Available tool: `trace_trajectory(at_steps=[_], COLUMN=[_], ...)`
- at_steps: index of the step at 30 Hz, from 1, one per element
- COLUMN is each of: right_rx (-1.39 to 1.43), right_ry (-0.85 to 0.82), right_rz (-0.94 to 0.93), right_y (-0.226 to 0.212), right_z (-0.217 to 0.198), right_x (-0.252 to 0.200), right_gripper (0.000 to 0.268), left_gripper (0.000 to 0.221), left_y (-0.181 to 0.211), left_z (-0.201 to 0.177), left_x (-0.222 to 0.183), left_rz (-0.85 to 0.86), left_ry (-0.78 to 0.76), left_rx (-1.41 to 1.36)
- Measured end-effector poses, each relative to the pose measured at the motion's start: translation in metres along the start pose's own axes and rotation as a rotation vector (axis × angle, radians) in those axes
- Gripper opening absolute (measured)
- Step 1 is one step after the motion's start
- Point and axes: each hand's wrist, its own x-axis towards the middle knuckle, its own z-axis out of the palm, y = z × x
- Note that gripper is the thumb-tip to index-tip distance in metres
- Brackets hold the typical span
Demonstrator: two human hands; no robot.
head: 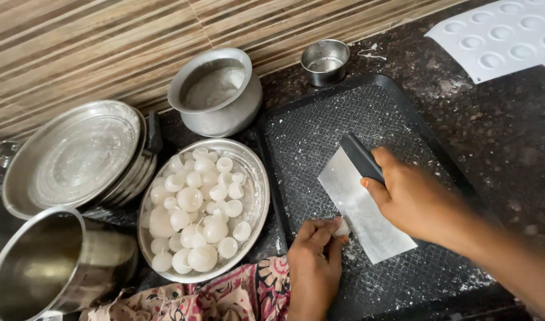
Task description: Breaking small white wax or material pieces on a tray using a scraper tool.
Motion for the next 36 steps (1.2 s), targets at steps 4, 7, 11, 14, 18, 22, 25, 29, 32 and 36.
trace_trajectory(at_steps=[4,7,11,14,18,22,25,29,32,36], right_rx=[0.055,0.095,0.109,0.008,-0.024,-0.076,-0.077,0.031,0.109,0.074], right_ry=[0.013,-0.082,-0.018,-0.026,-0.03,0.009,0.083,0.119,0.114,0.081], right_rz=[-0.018,0.082,-0.013,0.005,0.038,-0.078,-0.192,-0.307,-0.329,-0.181], right_y=[0.0,-0.002,0.005,-0.015,-0.023,-0.037,-0.022,0.017,0.014,0.0], right_z=[0.0,0.0,0.009,0.002,0.011,0.021,0.036,0.02,-0.01,-0.027], right_x=[0.012,0.023,0.027,0.02,0.021,0.017,0.039,0.062,0.045,0.017], right_gripper=[0.043,0.036,0.038,0.044,0.039,0.035,0.041,0.043,0.036,0.032], left_gripper=[0.021,0.019,0.019,0.015,0.018,0.022,0.021,0.025,0.03,0.048], left_y=[-0.005,0.0,-0.002,-0.009,-0.007,-0.004,-0.002,0.006,-0.001,0.01], left_z=[0.002,0.001,0.005,0.009,0.01,0.005,0.001,-0.003,-0.002,-0.004], left_x=[0.001,0.005,0.003,0.002,0.003,0.003,0.001,-0.001,0.001,0.003], left_rz=[0.017,-0.065,-0.249,-0.153,-0.141,-0.137,-0.039,-0.287,0.093,0.164], left_ry=[0.018,0.009,-0.016,0.035,0.07,0.047,0.049,-0.051,0.013,0.066], left_rx=[0.0,0.004,0.032,0.056,0.026,0.059,-0.002,-0.029,0.02,0.075])
